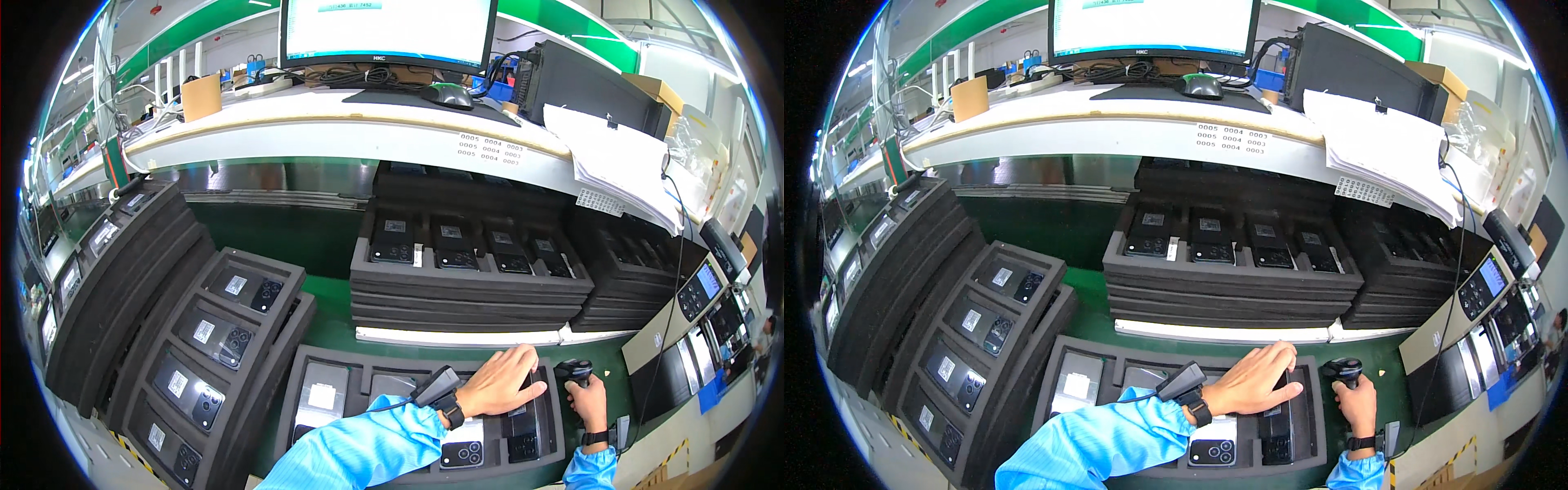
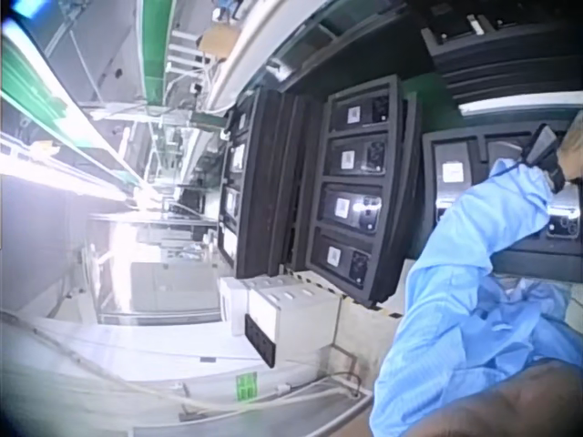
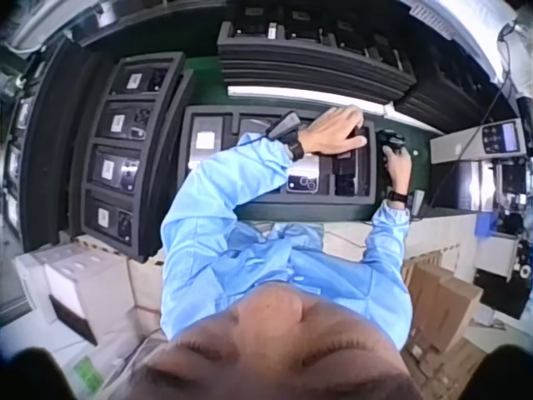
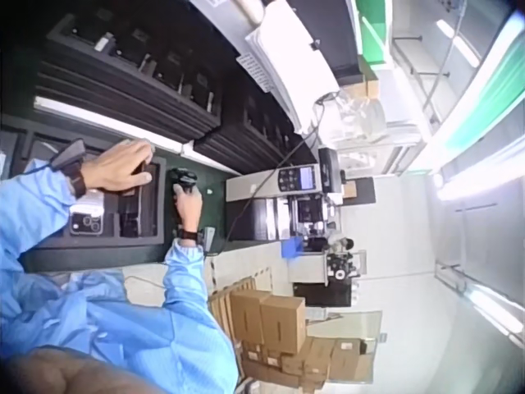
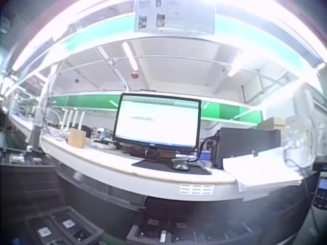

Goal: Scanning barcodes on smartphones and organizing them into trays within a manufacturing environment.

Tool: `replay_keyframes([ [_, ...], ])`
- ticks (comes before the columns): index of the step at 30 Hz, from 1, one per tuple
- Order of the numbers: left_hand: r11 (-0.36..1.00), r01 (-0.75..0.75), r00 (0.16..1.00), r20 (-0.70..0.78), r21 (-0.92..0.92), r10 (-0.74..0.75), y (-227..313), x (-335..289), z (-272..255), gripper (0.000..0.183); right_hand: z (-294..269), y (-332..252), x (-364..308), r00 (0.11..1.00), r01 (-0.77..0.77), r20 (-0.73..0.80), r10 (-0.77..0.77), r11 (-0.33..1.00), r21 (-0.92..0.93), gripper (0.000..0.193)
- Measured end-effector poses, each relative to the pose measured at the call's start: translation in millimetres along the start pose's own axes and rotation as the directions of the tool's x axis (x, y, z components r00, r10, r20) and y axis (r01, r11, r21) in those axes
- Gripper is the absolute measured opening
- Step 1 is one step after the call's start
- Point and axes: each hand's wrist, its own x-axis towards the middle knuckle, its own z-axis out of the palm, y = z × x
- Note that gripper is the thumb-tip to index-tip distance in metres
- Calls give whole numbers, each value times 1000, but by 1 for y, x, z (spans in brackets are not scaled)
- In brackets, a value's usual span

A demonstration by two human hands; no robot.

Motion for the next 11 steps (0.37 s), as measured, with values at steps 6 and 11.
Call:
replay_keyframes([
  [6, 1000, -15, 999, -38, 0, 15, 2, -1, 0, 35, 1, 2, -1, 1000, 13, -12, -13, 1000, -21, 25],
  [11, 999, -43, 998, -48, 18, 44, 1, -3, 2, 40, 1, -2, -3, 1000, 3, -17, -3, 1000, -14, 24],
])
